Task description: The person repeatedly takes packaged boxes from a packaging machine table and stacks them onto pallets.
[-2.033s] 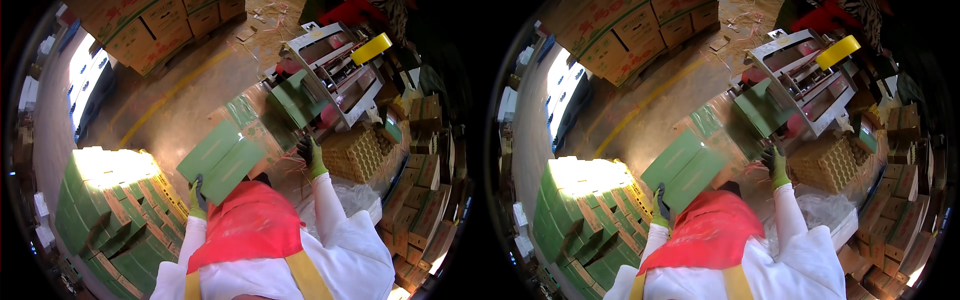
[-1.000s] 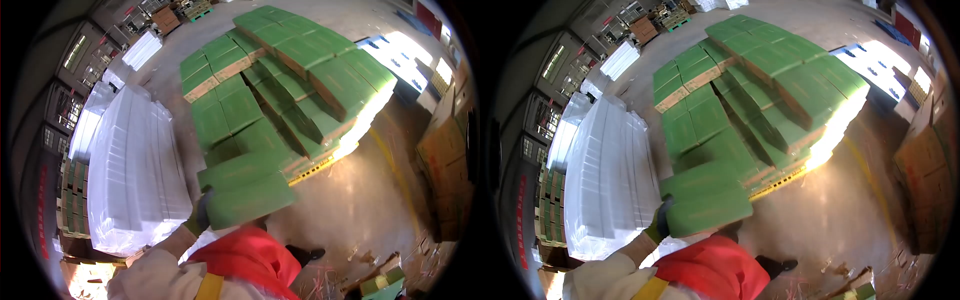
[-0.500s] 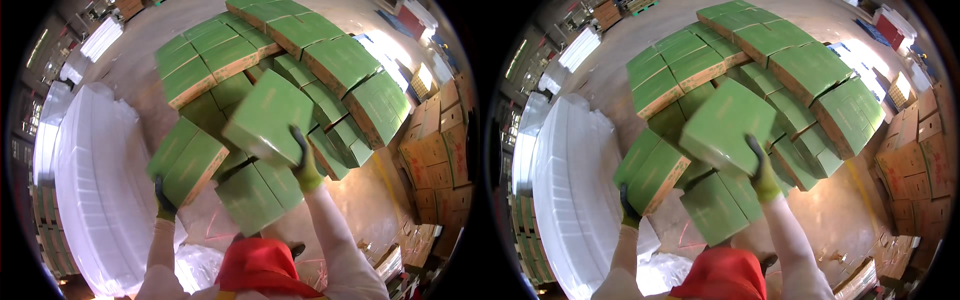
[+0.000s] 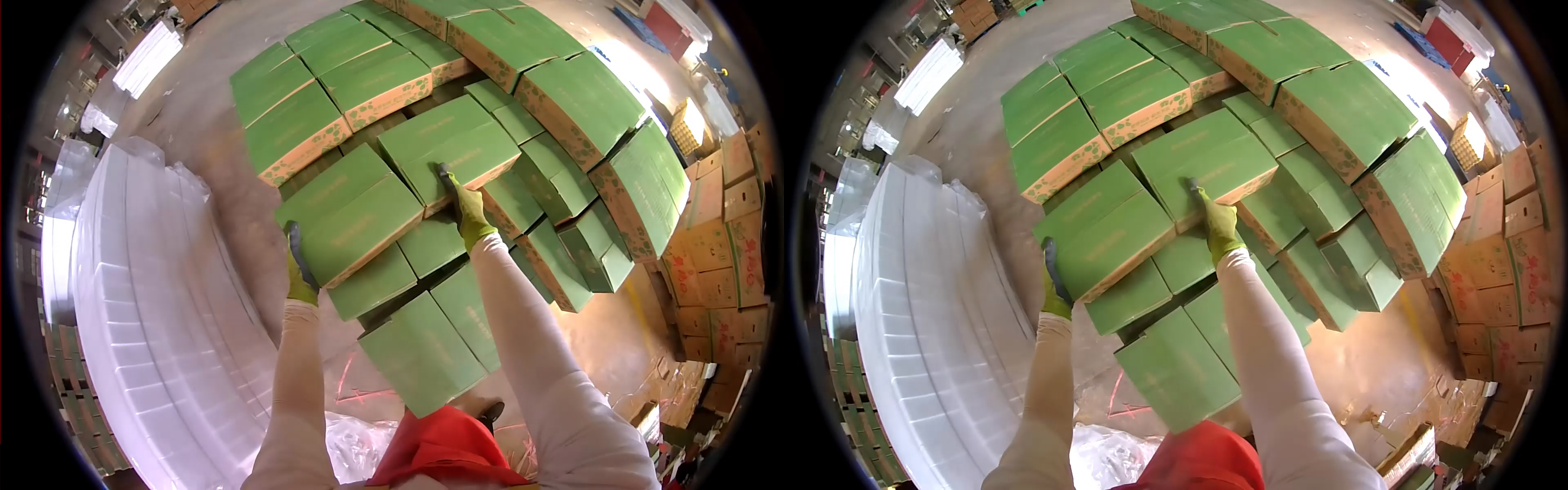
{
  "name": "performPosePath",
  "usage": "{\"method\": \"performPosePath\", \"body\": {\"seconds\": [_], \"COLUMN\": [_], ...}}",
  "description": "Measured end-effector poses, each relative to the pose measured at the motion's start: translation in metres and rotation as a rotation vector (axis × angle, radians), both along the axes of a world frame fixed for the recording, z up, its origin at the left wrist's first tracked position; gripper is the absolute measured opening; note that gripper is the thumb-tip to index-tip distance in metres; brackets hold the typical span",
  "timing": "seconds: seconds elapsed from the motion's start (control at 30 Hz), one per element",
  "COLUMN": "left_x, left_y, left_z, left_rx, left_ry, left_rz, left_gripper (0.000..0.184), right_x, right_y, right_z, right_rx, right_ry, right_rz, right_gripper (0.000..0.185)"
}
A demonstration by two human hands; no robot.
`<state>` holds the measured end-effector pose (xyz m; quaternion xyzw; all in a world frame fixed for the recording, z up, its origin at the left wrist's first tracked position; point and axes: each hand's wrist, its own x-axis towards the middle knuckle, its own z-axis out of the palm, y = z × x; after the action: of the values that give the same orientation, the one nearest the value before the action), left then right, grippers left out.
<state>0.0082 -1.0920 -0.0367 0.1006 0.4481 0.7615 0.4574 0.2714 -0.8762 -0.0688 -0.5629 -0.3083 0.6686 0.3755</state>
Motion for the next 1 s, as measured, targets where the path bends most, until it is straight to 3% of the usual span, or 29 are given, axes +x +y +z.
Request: {"method": "performPosePath", "body": {"seconds": [0.1,0.2,0.23,0.3,0.4,0.43,0.47,0.5,0.53,0.57,0.6,0.63,0.67,0.7,0.77,0.87,1.0], "left_x": [-0.012,0.018,-0.003,-0.075,-0.065,-0.068,-0.072,-0.069,-0.067,-0.067,-0.056,-0.036,-0.006,0.029,0.105,0.230,0.413], "left_y": [-0.004,0.002,0.000,0.000,0.014,0.018,0.015,0.011,0.016,0.022,0.034,0.049,0.064,0.075,0.084,0.080,0.048], "left_z": [-0.014,0.025,0.004,-0.052,-0.031,-0.029,-0.029,-0.025,-0.024,-0.025,-0.022,-0.019,-0.012,0.000,0.029,0.065,0.075], "left_rx": [-0.160,-0.131,-0.232,-0.422,-0.315,-0.308,-0.309,-0.385,-0.425,-0.432,-0.434,-0.413,-0.387,-0.339,-0.197,0.044,0.313], "left_ry": [0.347,0.177,0.306,0.578,0.153,0.177,0.196,0.329,0.477,0.624,0.774,0.951,1.132,1.296,1.532,1.658,1.609], "left_rz": [0.086,0.006,-0.002,-0.006,-0.202,-0.185,-0.181,-0.128,-0.103,-0.095,-0.091,-0.079,-0.054,-0.006,0.097,0.130,-0.180], "left_gripper": [0.040,0.041,0.042,0.045,0.051,0.052,0.054,0.054,0.053,0.053,0.052,0.051,0.051,0.050,0.049,0.048,0.048], "right_x": [-0.002,-0.006,-0.003,0.008,0.024,0.038,0.064,0.076,0.107,0.146,0.183,0.225,0.276,0.316,0.400,0.514,0.606], "right_y": [-0.003,-0.013,-0.013,-0.013,-0.023,-0.028,-0.054,-0.080,-0.117,-0.159,-0.203,-0.249,-0.294,-0.346,-0.470,-0.624,-0.750], "right_z": [-0.005,0.013,0.017,0.019,0.007,0.002,0.024,-0.004,-0.001,0.018,0.022,0.015,0.026,0.032,-0.005,0.020,0.028], "right_rx": [0.096,0.189,0.218,0.263,0.238,0.226,0.397,0.429,0.426,0.415,0.349,0.354,0.104,-0.028,-0.275,-0.575,-0.552], "right_ry": [-0.235,-0.535,-0.635,-0.556,-0.253,-0.078,0.061,-0.015,0.150,-0.004,0.125,0.110,-0.063,0.148,-0.074,-0.336,-0.379], "right_rz": [0.057,0.070,0.077,0.218,0.240,0.215,0.213,0.031,-0.005,-0.008,-0.127,-0.176,-0.121,-0.354,-0.671,-1.106,-1.459], "right_gripper": [0.089,0.092,0.094,0.089,0.071,0.063,0.057,0.046,0.043,0.039,0.036,0.034,0.032,0.030,0.030,0.018,0.019]}}
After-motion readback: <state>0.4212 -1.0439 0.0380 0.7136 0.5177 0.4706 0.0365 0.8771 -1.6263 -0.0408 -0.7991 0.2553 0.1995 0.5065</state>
